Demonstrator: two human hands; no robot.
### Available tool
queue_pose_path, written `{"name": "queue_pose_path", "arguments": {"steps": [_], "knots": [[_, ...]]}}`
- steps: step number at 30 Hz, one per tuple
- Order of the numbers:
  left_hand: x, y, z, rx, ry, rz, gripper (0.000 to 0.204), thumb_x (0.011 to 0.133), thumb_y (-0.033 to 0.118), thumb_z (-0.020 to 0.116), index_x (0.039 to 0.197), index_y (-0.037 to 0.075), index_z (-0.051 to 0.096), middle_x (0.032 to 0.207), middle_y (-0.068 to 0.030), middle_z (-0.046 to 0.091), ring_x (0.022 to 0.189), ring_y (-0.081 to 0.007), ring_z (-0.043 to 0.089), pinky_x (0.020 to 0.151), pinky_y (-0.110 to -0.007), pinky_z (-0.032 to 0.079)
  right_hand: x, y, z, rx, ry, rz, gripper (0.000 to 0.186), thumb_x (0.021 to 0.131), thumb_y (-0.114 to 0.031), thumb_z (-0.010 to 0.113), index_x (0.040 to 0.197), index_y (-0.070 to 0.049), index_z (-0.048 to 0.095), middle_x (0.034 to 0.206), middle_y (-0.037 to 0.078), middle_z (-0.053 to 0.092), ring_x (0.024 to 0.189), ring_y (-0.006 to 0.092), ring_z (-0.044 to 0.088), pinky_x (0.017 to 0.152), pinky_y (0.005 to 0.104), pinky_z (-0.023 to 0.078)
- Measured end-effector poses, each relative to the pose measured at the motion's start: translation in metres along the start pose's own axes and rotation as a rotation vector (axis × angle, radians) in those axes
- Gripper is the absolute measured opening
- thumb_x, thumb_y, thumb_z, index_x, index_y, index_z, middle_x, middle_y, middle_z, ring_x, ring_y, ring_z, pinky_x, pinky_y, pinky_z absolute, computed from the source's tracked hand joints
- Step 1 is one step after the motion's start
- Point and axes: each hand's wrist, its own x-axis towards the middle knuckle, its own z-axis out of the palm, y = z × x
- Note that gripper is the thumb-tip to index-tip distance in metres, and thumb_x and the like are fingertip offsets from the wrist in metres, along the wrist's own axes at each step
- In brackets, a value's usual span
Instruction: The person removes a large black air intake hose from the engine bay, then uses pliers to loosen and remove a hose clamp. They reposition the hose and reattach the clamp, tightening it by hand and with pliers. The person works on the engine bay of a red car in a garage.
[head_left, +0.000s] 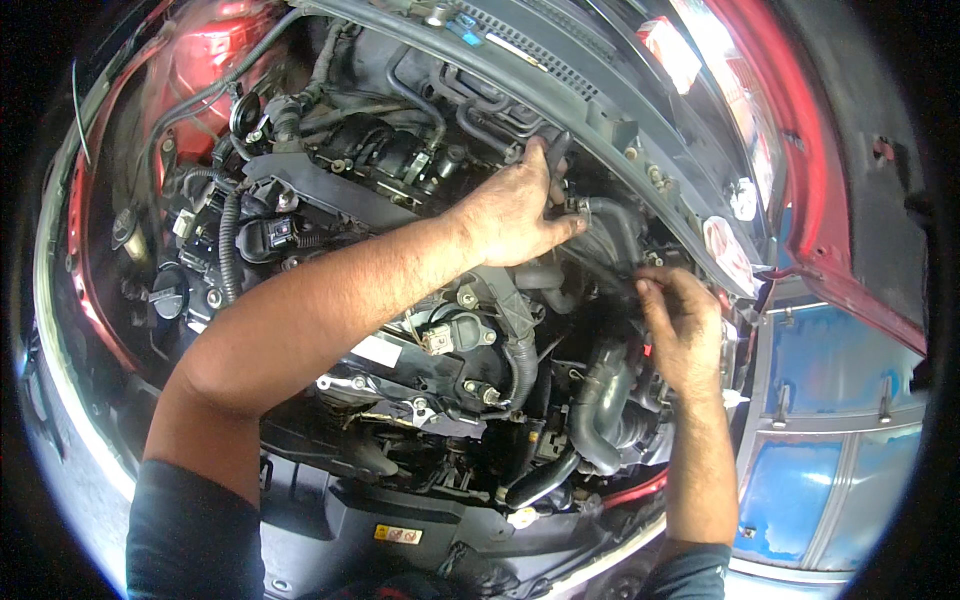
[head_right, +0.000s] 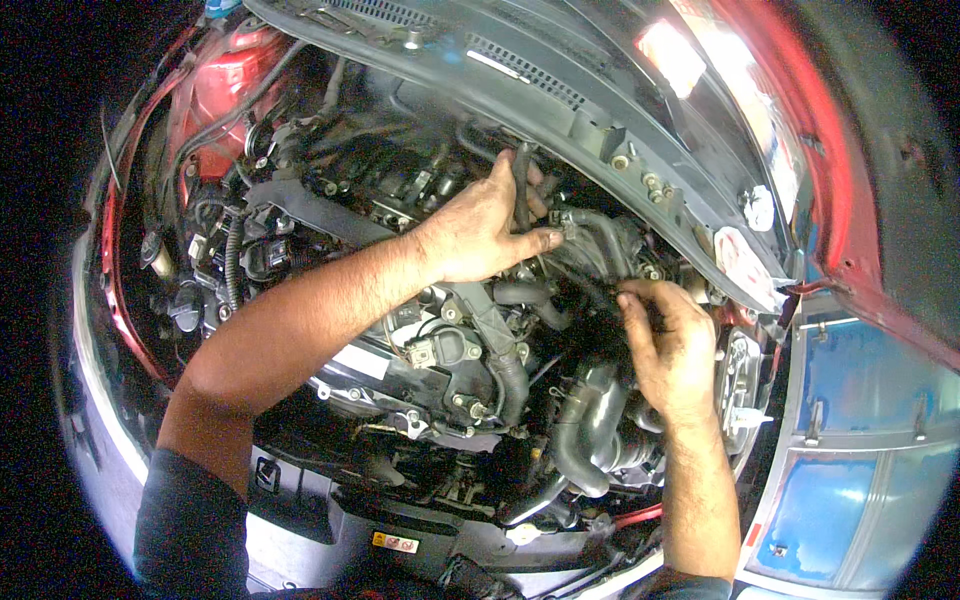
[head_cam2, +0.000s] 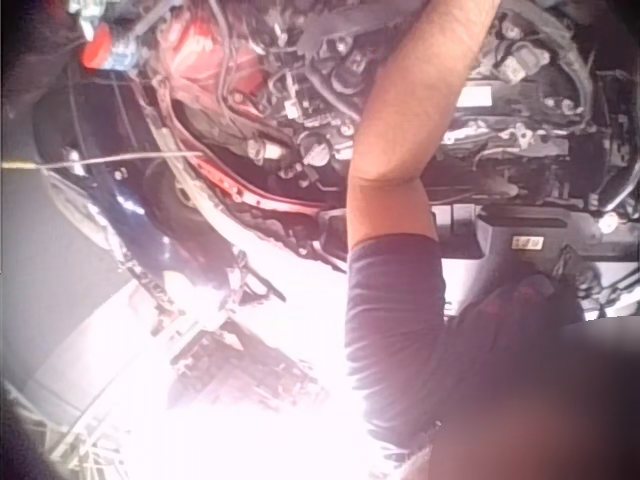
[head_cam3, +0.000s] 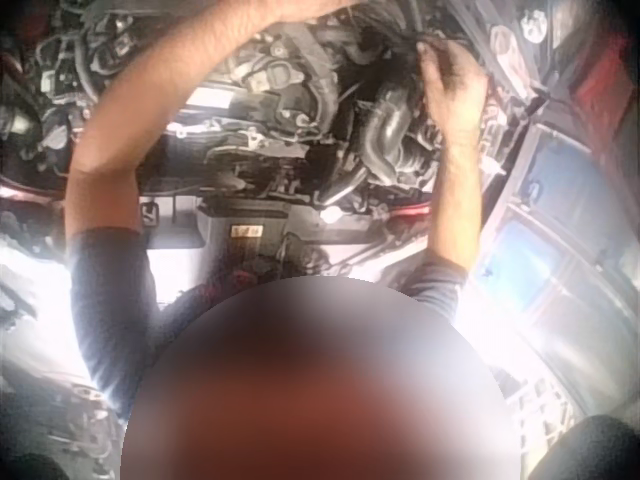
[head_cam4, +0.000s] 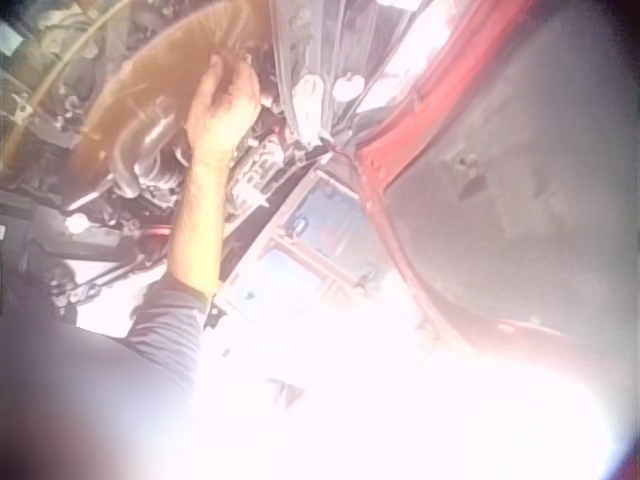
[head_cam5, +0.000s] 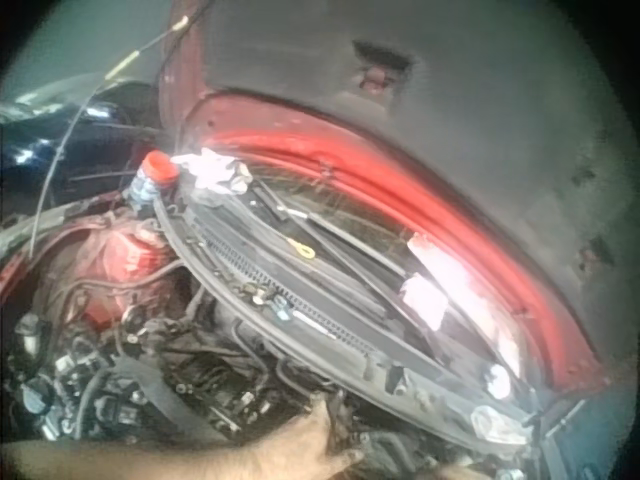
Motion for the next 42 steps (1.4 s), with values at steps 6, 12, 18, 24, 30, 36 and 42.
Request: {"name": "queue_pose_path", "arguments": {"steps": [6, 12, 18, 24, 30, 36, 42], "knots": [[0.006, -0.001, 0.000, -0.095, -0.013, -0.080, 0.033, 0.096, 0.013, 0.056, 0.119, -0.002, 0.039, 0.108, -0.0224, 0.066, 0.110, -0.0388, 0.064, 0.096, -0.045, 0.049, 0.032, -0.012, 0.012, 0.294, 0.025, -0.258, 0.059, 0.086, -0.007, 0.070, 0.142, -0.004, 0.051, 0.130, 0.019, 0.060, 0.113, 0.0280, 0.061, 0.098, 0.0380, 0.050], [0.013, 0.006, -0.004, 0.058, 0.054, -0.146, 0.032, 0.097, 0.013, 0.055, 0.123, -0.003, 0.043, 0.112, -0.0283, 0.060, 0.112, -0.0448, 0.059, 0.097, -0.047, 0.047, 0.068, -0.002, 0.021, 0.956, -0.298, -0.117, 0.081, 0.082, -0.013, 0.059, 0.157, -0.005, 0.029, 0.154, 0.018, 0.044, 0.144, 0.0297, 0.039, 0.121, 0.0463, 0.024], [0.015, 0.015, -0.005, 0.157, 0.009, -0.142, 0.045, 0.096, 0.012, 0.054, 0.133, -0.007, 0.037, 0.121, -0.0334, 0.057, 0.119, -0.0479, 0.055, 0.101, -0.048, 0.045, 0.084, -0.002, 0.043, 1.111, -0.377, -0.270, 0.094, 0.077, -0.027, 0.067, 0.157, -0.001, 0.026, 0.158, 0.023, 0.035, 0.147, 0.0325, 0.033, 0.122, 0.0446, 0.022], [0.017, 0.018, -0.010, 0.225, -0.038, 0.034, 0.071, 0.091, 0.014, 0.058, 0.138, -0.022, 0.020, 0.114, -0.0354, 0.061, 0.113, -0.0437, 0.062, 0.099, -0.043, 0.051, 0.110, -0.018, 0.051, 1.061, -0.340, -0.436, 0.082, 0.076, -0.015, 0.065, 0.152, -0.001, 0.037, 0.142, 0.018, 0.050, 0.132, 0.0246, 0.048, 0.113, 0.0363, 0.035], [0.019, 0.016, 0.009, 0.171, 0.029, 0.240, 0.110, 0.076, 0.025, 0.083, 0.148, -0.008, 0.007, 0.137, -0.0295, 0.046, 0.124, -0.0371, 0.055, 0.103, -0.042, 0.049, 0.121, -0.036, 0.052, 0.629, -0.017, -0.355, 0.051, 0.084, -0.051, 0.072, 0.102, -0.003, 0.070, 0.104, 0.020, 0.070, 0.101, 0.0310, 0.067, 0.089, 0.0425, 0.052], [0.019, 0.014, 0.040, -0.043, 0.302, 0.100, 0.103, 0.074, 0.033, 0.089, 0.143, -0.002, 0.020, 0.120, -0.0176, 0.061, 0.110, -0.0279, 0.065, 0.096, -0.039, 0.053, 0.119, -0.048, 0.052, 0.506, 0.080, -0.327, 0.060, 0.086, -0.057, 0.070, 0.104, 0.000, 0.070, 0.095, 0.023, 0.070, 0.093, 0.0380, 0.068, 0.088, 0.0434, 0.053], [0.021, 0.003, 0.043, -0.237, 0.372, 0.095, 0.085, 0.062, 0.014, 0.089, 0.130, 0.002, 0.040, 0.116, -0.0091, 0.053, 0.104, -0.0208, 0.057, 0.094, -0.035, 0.051, 0.056, 0.011, 0.008, 0.137, 0.256, -0.344, 0.061, 0.085, -0.046, 0.076, 0.119, 0.003, 0.064, 0.103, 0.026, 0.069, 0.101, 0.0374, 0.068, 0.092, 0.0432, 0.054]]}}
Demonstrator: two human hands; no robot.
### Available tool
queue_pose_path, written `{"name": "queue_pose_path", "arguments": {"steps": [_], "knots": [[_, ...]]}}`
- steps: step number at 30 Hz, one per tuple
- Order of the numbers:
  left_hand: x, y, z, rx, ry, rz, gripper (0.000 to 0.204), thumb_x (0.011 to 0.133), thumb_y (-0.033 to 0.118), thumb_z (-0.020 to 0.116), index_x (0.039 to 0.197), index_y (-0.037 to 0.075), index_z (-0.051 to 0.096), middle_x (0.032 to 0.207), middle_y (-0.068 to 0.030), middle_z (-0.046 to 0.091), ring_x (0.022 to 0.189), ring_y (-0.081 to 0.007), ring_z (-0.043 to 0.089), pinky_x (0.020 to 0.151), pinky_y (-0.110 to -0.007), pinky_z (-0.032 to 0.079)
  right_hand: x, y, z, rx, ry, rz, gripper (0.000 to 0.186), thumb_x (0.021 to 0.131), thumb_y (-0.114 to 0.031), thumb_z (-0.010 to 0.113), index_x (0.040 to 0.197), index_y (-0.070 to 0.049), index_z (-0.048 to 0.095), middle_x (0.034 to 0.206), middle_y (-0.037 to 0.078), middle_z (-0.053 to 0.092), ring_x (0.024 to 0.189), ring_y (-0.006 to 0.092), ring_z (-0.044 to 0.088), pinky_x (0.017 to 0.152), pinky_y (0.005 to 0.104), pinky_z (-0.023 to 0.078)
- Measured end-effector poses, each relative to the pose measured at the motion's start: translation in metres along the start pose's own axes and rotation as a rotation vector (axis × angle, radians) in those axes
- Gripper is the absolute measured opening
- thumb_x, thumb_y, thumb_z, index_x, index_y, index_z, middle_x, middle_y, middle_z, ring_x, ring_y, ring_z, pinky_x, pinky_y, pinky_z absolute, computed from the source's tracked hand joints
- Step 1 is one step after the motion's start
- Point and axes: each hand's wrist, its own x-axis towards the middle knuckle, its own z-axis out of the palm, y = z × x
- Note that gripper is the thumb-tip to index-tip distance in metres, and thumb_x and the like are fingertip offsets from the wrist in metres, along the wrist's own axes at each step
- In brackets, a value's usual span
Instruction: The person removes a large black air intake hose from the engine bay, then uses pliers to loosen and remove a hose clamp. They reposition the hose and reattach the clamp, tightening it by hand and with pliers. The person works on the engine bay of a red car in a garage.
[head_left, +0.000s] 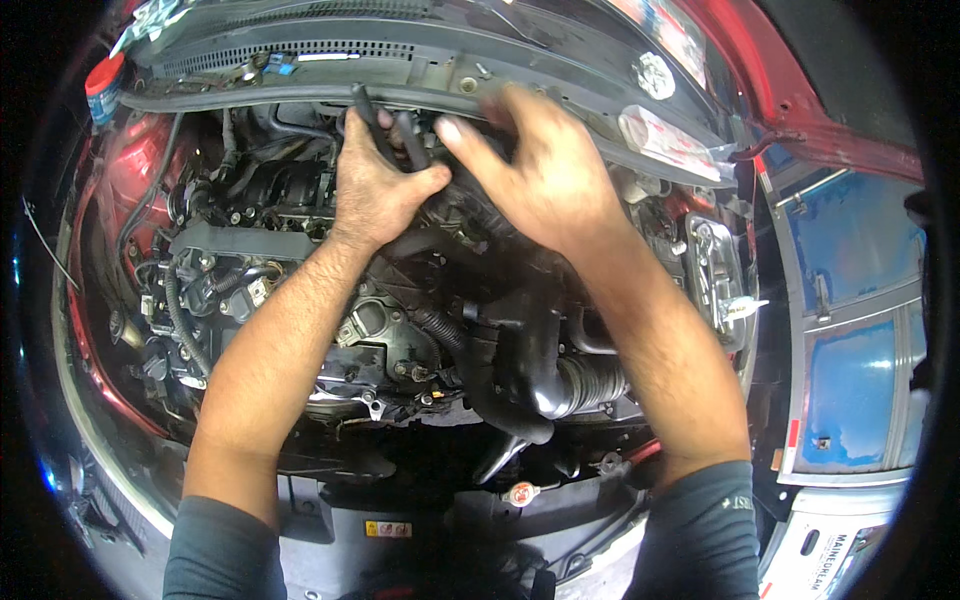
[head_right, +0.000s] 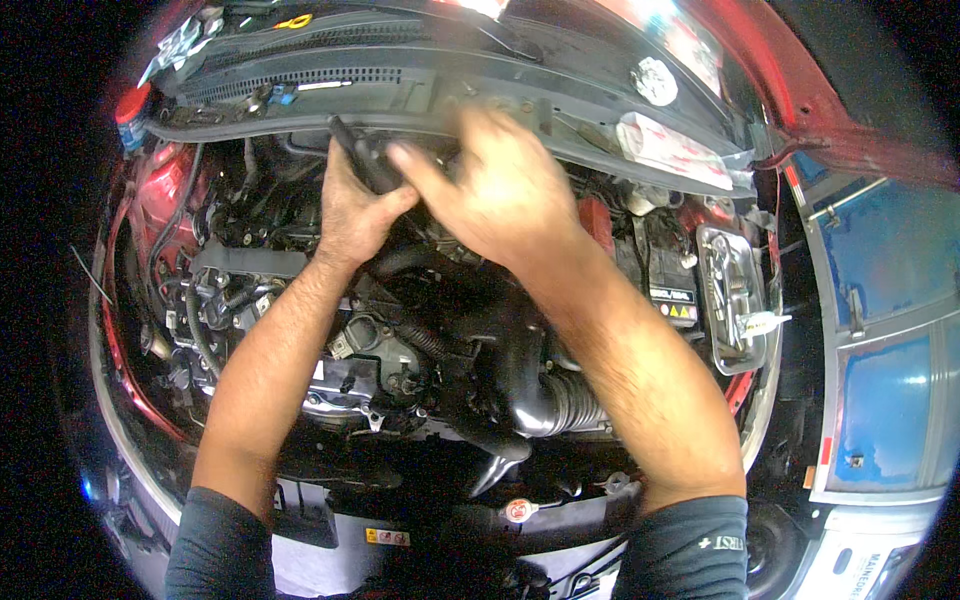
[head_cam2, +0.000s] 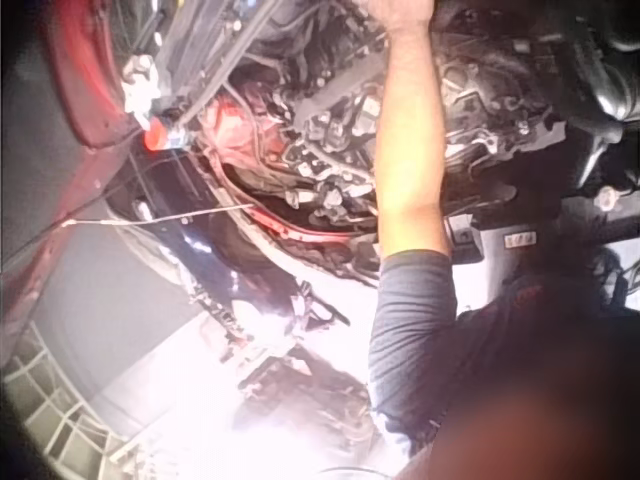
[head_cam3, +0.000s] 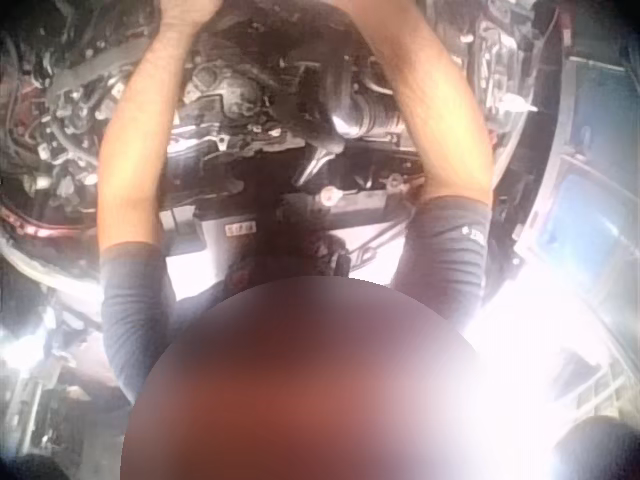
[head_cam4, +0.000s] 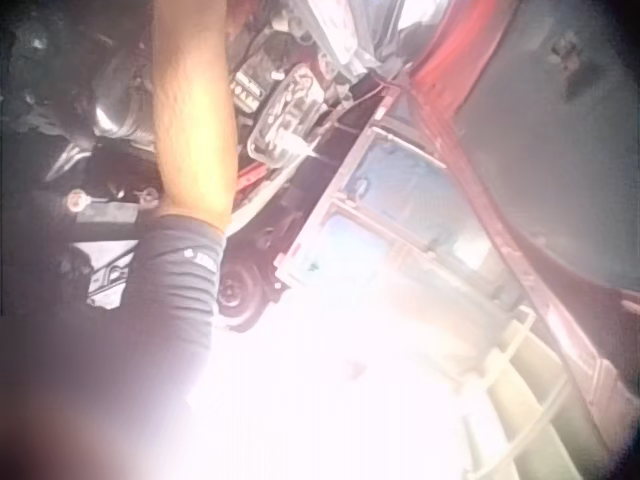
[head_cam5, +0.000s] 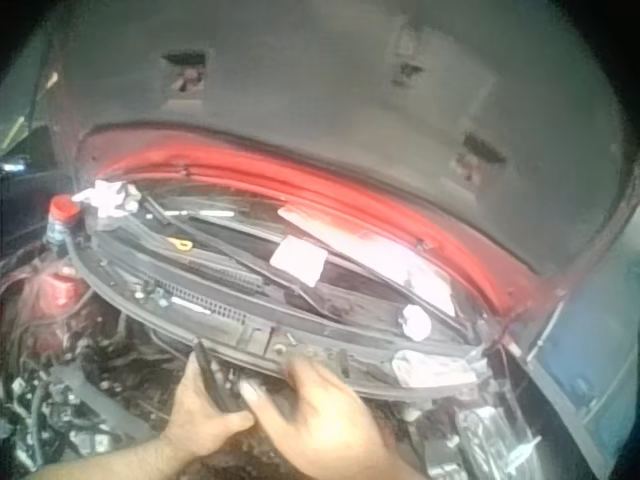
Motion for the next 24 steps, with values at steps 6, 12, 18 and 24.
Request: {"name": "queue_pose_path", "arguments": {"steps": [6, 12, 18, 24], "knots": [[-0.004, -0.001, 0.001, -0.096, -0.039, -0.060, 0.084, 0.066, 0.008, 0.086, 0.134, 0.000, 0.037, 0.116, -0.0099, 0.056, 0.102, -0.0216, 0.060, 0.094, -0.035, 0.052, -0.054, 0.055, 0.003, -0.230, -0.413, -0.019, 0.066, 0.087, -0.039, 0.068, 0.133, 0.006, 0.054, 0.122, 0.030, 0.062, 0.116, 0.0387, 0.061, 0.101, 0.0470, 0.049], [-0.002, 0.012, 0.015, 0.258, 0.020, 0.010, 0.077, 0.064, 0.011, 0.086, 0.126, 0.000, 0.042, 0.112, -0.0116, 0.058, 0.100, -0.0208, 0.060, 0.092, -0.037, 0.052, -0.022, 0.048, 0.006, -0.309, -0.710, 0.449, 0.087, 0.090, -0.047, 0.062, 0.149, 0.008, 0.032, 0.146, 0.027, 0.047, 0.135, 0.0386, 0.047, 0.113, 0.0408, 0.040], [-0.008, 0.007, 0.010, 0.234, 0.059, 0.086, 0.079, 0.063, 0.012, 0.086, 0.125, -0.003, 0.040, 0.111, -0.0136, 0.060, 0.098, -0.0222, 0.061, 0.092, -0.034, 0.051, -0.007, 0.021, 0.015, -0.358, -0.641, 0.431, 0.088, 0.093, -0.054, 0.061, 0.151, 0.004, 0.027, 0.132, 0.024, 0.058, 0.122, 0.0396, 0.059, 0.099, 0.0465, 0.053], [-0.011, 0.006, -0.002, 0.117, 0.093, -0.045, 0.069, 0.071, 0.006, 0.082, 0.124, -0.002, 0.040, 0.108, -0.0116, 0.063, 0.096, -0.0210, 0.063, 0.088, -0.035, 0.054, 0.004, 0.042, 0.019, -0.450, -0.681, 0.319, 0.078, 0.097, -0.051, 0.057, 0.143, 0.007, 0.033, 0.123, 0.027, 0.063, 0.117, 0.0355, 0.063, 0.098, 0.0457, 0.053]]}}
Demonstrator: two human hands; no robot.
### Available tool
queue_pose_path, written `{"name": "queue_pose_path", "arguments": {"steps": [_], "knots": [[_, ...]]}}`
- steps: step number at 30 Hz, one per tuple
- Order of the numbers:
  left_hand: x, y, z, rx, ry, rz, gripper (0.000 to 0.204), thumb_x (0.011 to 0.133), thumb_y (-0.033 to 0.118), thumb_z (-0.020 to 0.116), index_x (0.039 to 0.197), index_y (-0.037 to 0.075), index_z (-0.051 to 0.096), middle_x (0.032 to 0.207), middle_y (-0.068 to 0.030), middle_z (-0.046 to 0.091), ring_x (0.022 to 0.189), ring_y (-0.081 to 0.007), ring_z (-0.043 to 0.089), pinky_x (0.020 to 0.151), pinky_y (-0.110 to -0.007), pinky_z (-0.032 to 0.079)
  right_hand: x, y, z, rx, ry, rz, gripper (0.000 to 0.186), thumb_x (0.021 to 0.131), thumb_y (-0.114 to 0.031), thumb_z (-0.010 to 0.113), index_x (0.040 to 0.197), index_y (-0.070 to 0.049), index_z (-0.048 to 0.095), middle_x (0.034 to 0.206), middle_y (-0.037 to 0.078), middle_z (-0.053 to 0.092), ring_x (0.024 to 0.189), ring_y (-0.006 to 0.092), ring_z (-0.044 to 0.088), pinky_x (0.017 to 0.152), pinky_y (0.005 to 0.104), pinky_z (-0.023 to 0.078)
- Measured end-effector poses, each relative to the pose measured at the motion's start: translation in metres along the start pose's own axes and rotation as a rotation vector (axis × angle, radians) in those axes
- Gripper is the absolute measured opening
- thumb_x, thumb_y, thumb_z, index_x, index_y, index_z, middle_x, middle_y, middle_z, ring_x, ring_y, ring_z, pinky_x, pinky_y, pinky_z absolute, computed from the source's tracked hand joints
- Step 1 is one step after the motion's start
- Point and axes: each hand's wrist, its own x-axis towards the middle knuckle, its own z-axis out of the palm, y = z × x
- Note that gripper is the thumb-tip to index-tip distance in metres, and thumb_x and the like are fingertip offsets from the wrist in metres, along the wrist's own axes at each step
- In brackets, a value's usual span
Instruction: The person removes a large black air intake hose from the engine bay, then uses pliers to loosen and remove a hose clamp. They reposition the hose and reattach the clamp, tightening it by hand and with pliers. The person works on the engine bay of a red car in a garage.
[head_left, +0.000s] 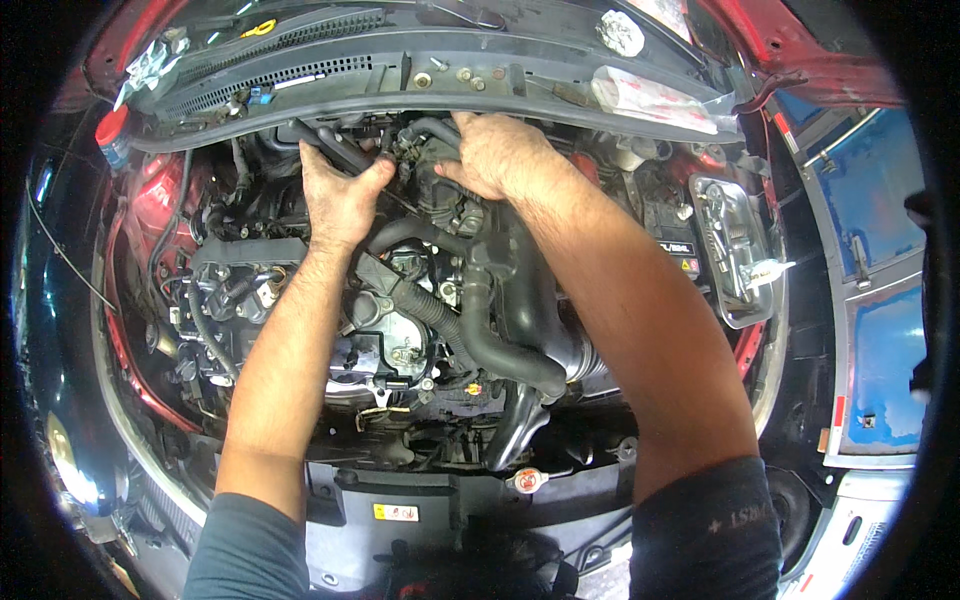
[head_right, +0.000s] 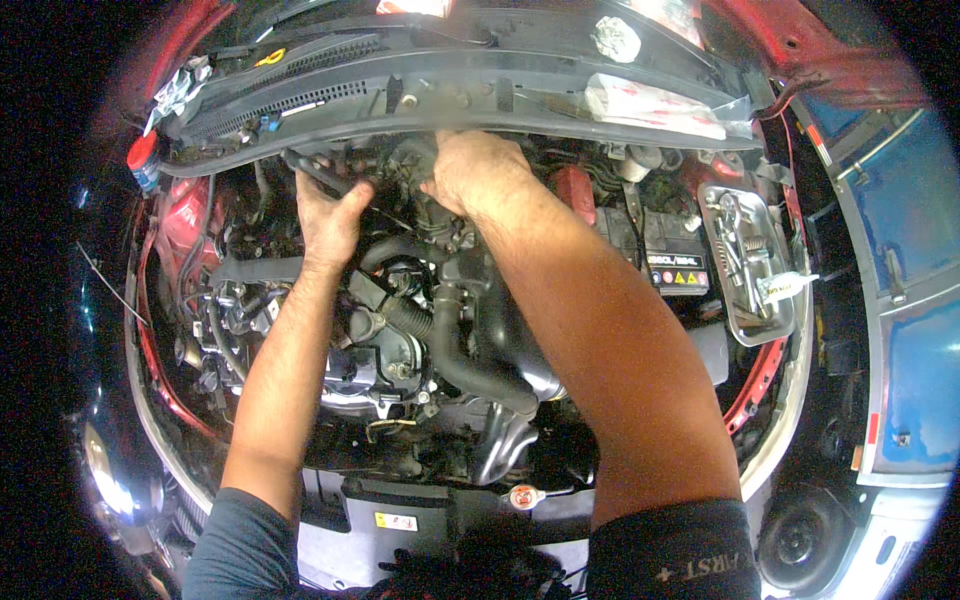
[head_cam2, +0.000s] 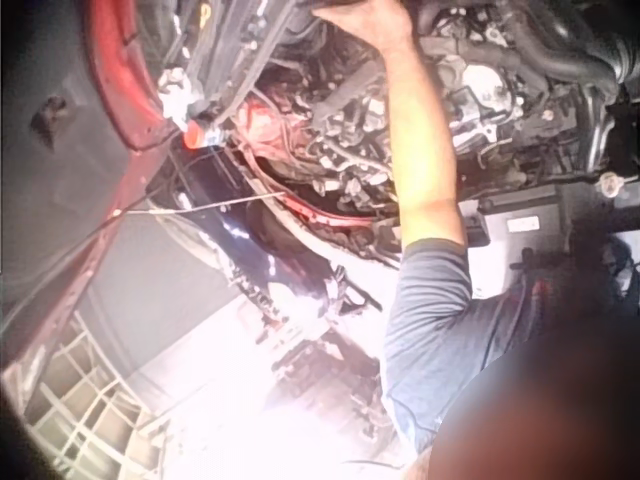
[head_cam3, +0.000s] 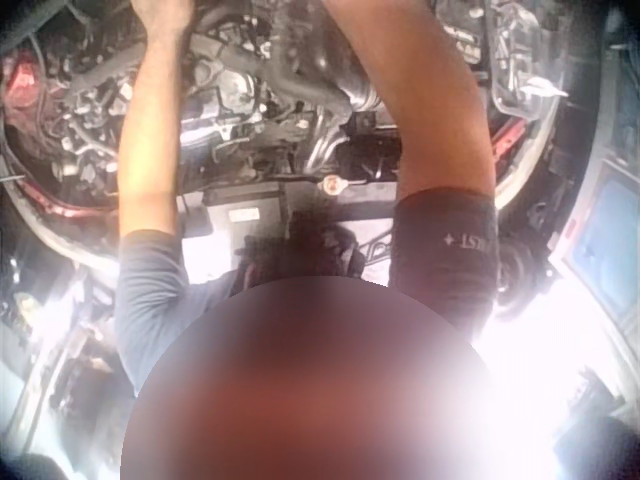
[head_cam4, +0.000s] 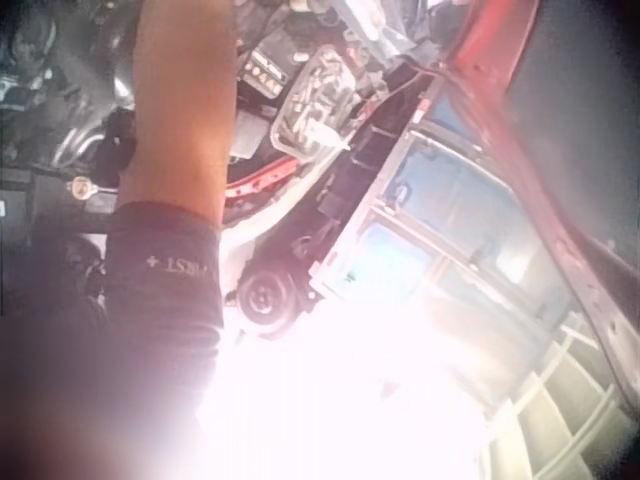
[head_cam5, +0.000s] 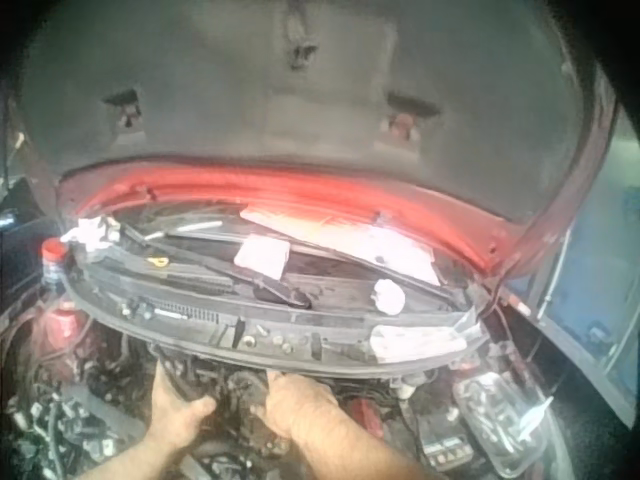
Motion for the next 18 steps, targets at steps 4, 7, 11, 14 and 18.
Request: {"name": "queue_pose_path", "arguments": {"steps": [4, 7, 11, 14, 18], "knots": [[-0.001, 0.000, 0.003, -0.137, -0.110, -0.055, 0.075, 0.066, 0.001, 0.082, 0.126, 0.002, 0.038, 0.110, -0.0084, 0.055, 0.106, -0.0204, 0.061, 0.093, -0.036, 0.053, -0.009, -0.005, 0.002, 0.050, -0.089, 0.073, 0.078, 0.096, -0.049, 0.059, 0.141, 0.009, 0.032, 0.121, 0.029, 0.063, 0.117, 0.0386, 0.062, 0.100, 0.0452, 0.052], [0.001, 0.000, 0.008, -0.079, -0.076, -0.031, 0.077, 0.065, 0.002, 0.083, 0.127, 0.002, 0.038, 0.109, -0.0087, 0.055, 0.105, -0.0208, 0.061, 0.092, -0.035, 0.053, -0.005, 0.000, -0.004, 0.081, -0.128, 0.104, 0.077, 0.095, -0.047, 0.062, 0.142, 0.005, 0.032, 0.122, 0.029, 0.063, 0.118, 0.0380, 0.061, 0.101, 0.0458, 0.051], [0.006, -0.002, 0.010, -0.172, -0.114, -0.009, 0.079, 0.064, 0.002, 0.082, 0.130, 0.001, 0.039, 0.112, -0.0100, 0.057, 0.105, -0.0216, 0.062, 0.093, -0.035, 0.053, -0.003, 0.006, 0.002, 0.104, -0.090, 0.138, 0.079, 0.094, -0.047, 0.064, 0.145, 0.003, 0.030, 0.125, 0.027, 0.062, 0.120, 0.0373, 0.060, 0.104, 0.0454, 0.049], [0.007, -0.001, 0.001, -0.077, -0.105, -0.095, 0.075, 0.067, 0.003, 0.081, 0.130, 0.001, 0.039, 0.113, -0.0096, 0.059, 0.103, -0.0198, 0.061, 0.093, -0.035, 0.052, 0.000, 0.006, 0.002, 0.082, -0.070, 0.114, 0.081, 0.093, -0.048, 0.065, 0.146, 0.002, 0.029, 0.129, 0.024, 0.061, 0.124, 0.0361, 0.058, 0.106, 0.0449, 0.048], [0.005, -0.004, -0.001, 0.071, -0.099, -0.063, 0.070, 0.068, 0.005, 0.082, 0.125, 0.002, 0.041, 0.111, -0.0085, 0.058, 0.098, -0.0178, 0.059, 0.089, -0.034, 0.052, -0.002, 0.005, -0.008, 0.080, -0.105, 0.007, 0.083, 0.093, -0.047, 0.065, 0.152, -0.004, 0.025, 0.132, 0.023, 0.059, 0.124, 0.0348, 0.059, 0.106, 0.0446, 0.048]]}}
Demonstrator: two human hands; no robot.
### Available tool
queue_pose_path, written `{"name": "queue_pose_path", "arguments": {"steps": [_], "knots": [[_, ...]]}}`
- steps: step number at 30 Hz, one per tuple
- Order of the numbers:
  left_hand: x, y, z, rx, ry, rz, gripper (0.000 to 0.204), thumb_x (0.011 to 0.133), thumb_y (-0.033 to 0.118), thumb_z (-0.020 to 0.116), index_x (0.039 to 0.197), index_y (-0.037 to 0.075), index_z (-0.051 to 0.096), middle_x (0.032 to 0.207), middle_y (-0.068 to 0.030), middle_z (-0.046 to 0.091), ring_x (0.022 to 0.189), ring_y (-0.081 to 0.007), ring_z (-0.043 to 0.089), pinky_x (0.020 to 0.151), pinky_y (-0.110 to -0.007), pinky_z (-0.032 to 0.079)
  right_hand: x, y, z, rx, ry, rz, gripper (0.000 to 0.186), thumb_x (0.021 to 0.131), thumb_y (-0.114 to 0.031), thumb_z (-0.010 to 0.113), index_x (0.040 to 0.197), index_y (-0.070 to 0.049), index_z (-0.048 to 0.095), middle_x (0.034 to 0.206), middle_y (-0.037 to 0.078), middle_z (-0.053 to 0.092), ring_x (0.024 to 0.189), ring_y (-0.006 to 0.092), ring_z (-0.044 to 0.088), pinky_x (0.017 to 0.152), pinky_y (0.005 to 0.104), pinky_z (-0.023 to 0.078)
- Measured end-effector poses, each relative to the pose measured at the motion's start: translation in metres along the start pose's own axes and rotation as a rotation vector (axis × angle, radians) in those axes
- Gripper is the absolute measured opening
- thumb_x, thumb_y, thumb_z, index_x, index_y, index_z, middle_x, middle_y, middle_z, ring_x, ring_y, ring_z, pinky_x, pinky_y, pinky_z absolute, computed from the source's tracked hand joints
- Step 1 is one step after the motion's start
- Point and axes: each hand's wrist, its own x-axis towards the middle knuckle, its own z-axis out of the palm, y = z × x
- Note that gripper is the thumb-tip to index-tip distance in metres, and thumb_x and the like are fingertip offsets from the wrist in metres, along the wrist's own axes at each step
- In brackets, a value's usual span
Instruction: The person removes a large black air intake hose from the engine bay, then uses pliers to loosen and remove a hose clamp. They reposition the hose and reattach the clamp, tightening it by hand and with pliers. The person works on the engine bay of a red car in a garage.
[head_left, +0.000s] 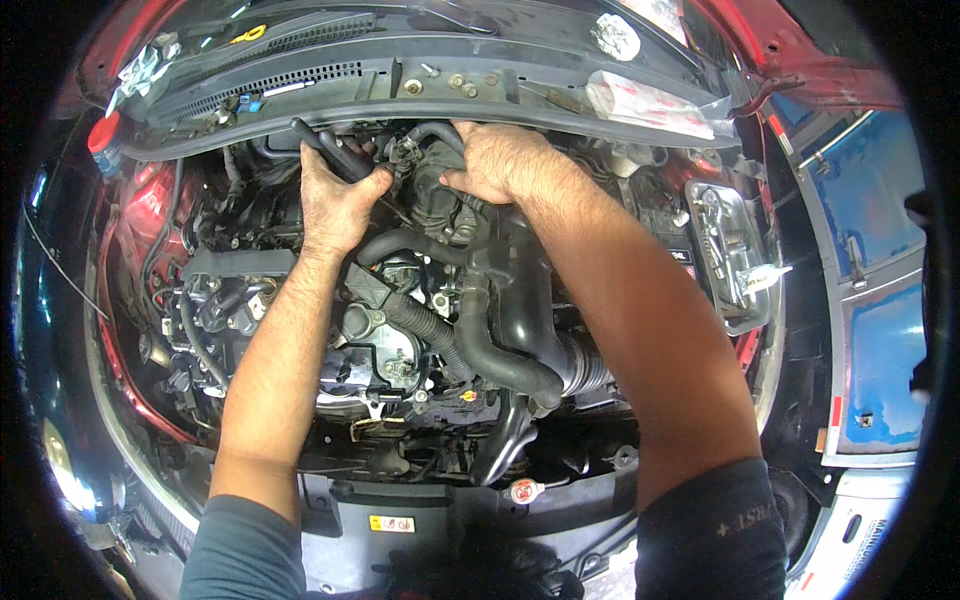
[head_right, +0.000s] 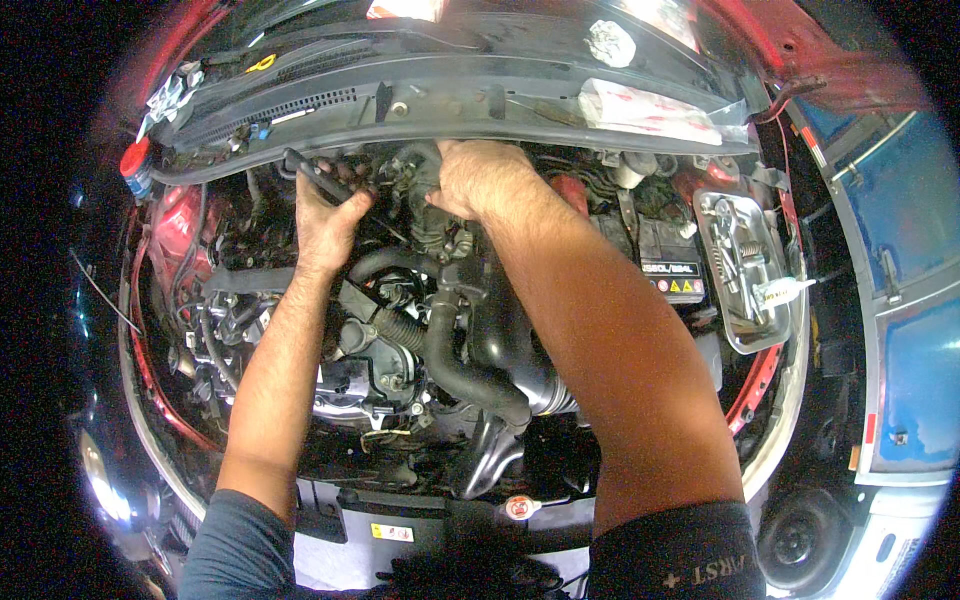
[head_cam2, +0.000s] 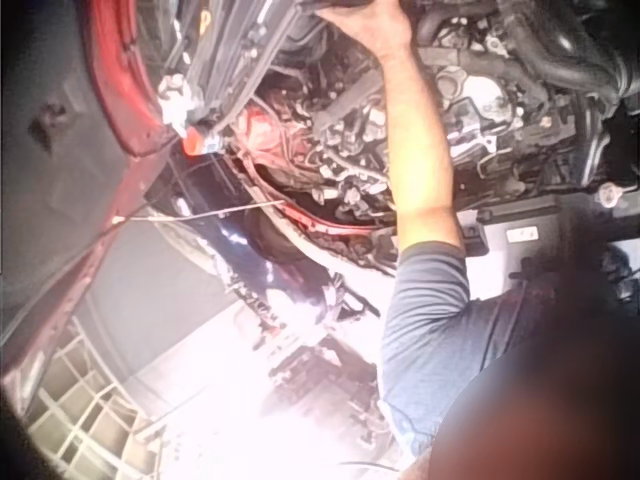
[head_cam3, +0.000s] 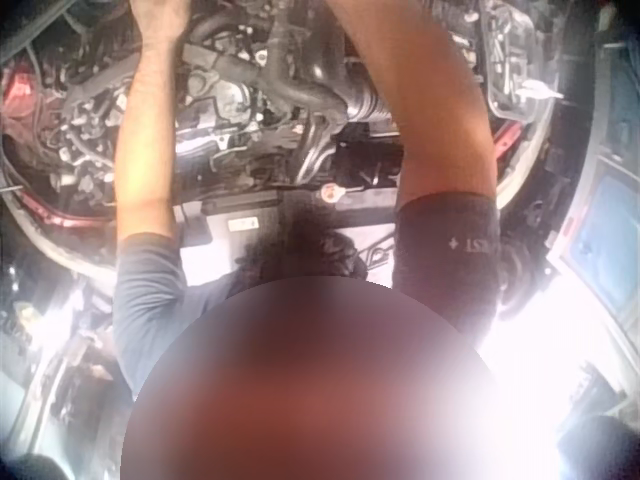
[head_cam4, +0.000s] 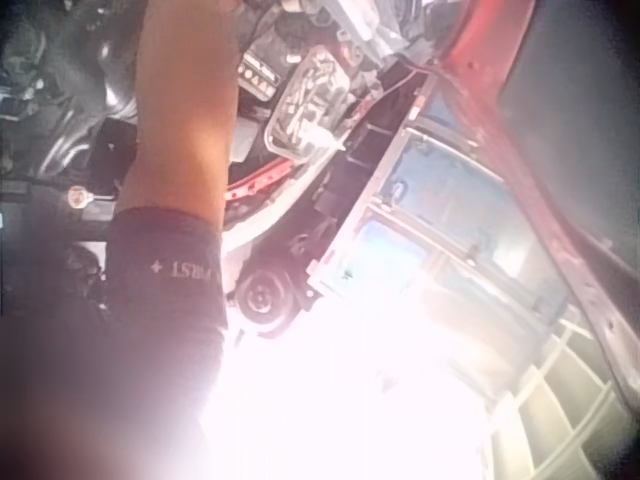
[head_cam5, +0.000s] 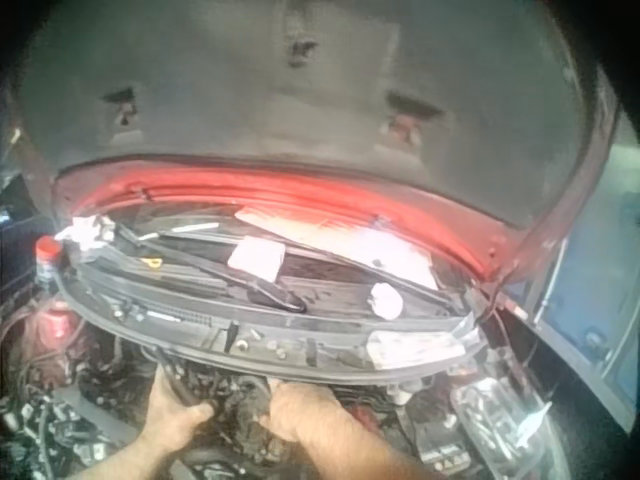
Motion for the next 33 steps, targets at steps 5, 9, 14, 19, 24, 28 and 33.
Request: {"name": "queue_pose_path", "arguments": {"steps": [5, 9, 14, 19, 24, 28, 33], "knots": [[-0.003, -0.002, 0.005, -0.198, -0.040, 0.059, 0.061, 0.071, 0.003, 0.081, 0.117, 0.007, 0.042, 0.106, -0.0051, 0.055, 0.099, -0.0167, 0.057, 0.089, -0.034, 0.050, -0.007, -0.013, -0.006, -0.043, -0.098, -0.001, 0.073, 0.093, -0.041, 0.068, 0.148, -0.011, 0.031, 0.132, 0.021, 0.057, 0.121, 0.0367, 0.060, 0.100, 0.0488, 0.052], [0.004, 0.000, 0.004, -0.087, 0.058, 0.009, 0.064, 0.067, 0.006, 0.083, 0.118, 0.003, 0.045, 0.102, -0.0065, 0.059, 0.091, -0.0168, 0.059, 0.084, -0.032, 0.052, -0.006, -0.020, -0.007, -0.024, -0.130, 0.046, 0.072, 0.093, -0.039, 0.068, 0.148, -0.012, 0.030, 0.133, 0.022, 0.056, 0.121, 0.0377, 0.060, 0.100, 0.0493, 0.052], [0.011, -0.001, 0.005, -0.109, 0.083, 0.021, 0.061, 0.068, 0.006, 0.083, 0.118, 0.001, 0.048, 0.104, -0.0089, 0.064, 0.092, -0.0177, 0.063, 0.085, -0.033, 0.054, -0.001, -0.024, -0.009, -0.097, -0.121, 0.077, 0.072, 0.092, -0.041, 0.069, 0.147, -0.011, 0.032, 0.131, 0.019, 0.058, 0.121, 0.0360, 0.061, 0.098, 0.0494, 0.053], [0.004, 0.003, 0.006, -0.074, 0.017, -0.023, 0.059, 0.074, 0.008, 0.081, 0.121, 0.002, 0.046, 0.114, -0.0089, 0.062, 0.106, -0.0205, 0.060, 0.098, -0.037, 0.048, 0.001, -0.022, -0.015, -0.104, -0.183, 0.115, 0.075, 0.092, -0.042, 0.068, 0.147, -0.008, 0.030, 0.127, 0.019, 0.063, 0.121, 0.0333, 0.061, 0.098, 0.0457, 0.053], [-0.001, 0.008, 0.007, -0.179, -0.046, -0.004, 0.066, 0.071, -0.002, 0.078, 0.125, 0.003, 0.040, 0.122, -0.0111, 0.059, 0.111, -0.0215, 0.058, 0.100, -0.039, 0.050, -0.001, -0.031, -0.010, -0.110, -0.235, 0.141, 0.078, 0.092, -0.041, 0.069, 0.151, -0.012, 0.025, 0.138, 0.020, 0.054, 0.124, 0.0363, 0.059, 0.100, 0.0499, 0.051], [-0.001, 0.004, 0.010, -0.107, -0.055, 0.058, 0.066, 0.070, 0.000, 0.079, 0.125, 0.003, 0.041, 0.121, -0.0114, 0.059, 0.112, -0.0220, 0.059, 0.098, -0.037, 0.051, -0.002, -0.028, -0.008, -0.085, -0.227, 0.164, 0.079, 0.092, -0.038, 0.070, 0.152, -0.015, 0.025, 0.143, 0.021, 0.049, 0.128, 0.0372, 0.056, 0.102, 0.0501, 0.050], [0.000, 0.004, 0.007, -0.054, -0.027, 0.092, 0.067, 0.067, 0.006, 0.082, 0.122, 0.003, 0.043, 0.115, -0.0107, 0.063, 0.103, -0.0205, 0.062, 0.091, -0.036, 0.052, -0.004, -0.032, -0.008, 0.012, -0.128, 0.261, 0.082, 0.089, -0.038, 0.073, 0.153, -0.018, 0.027, 0.146, 0.023, 0.045, 0.132, 0.0417, 0.051, 0.108, 0.0495, 0.045]]}}
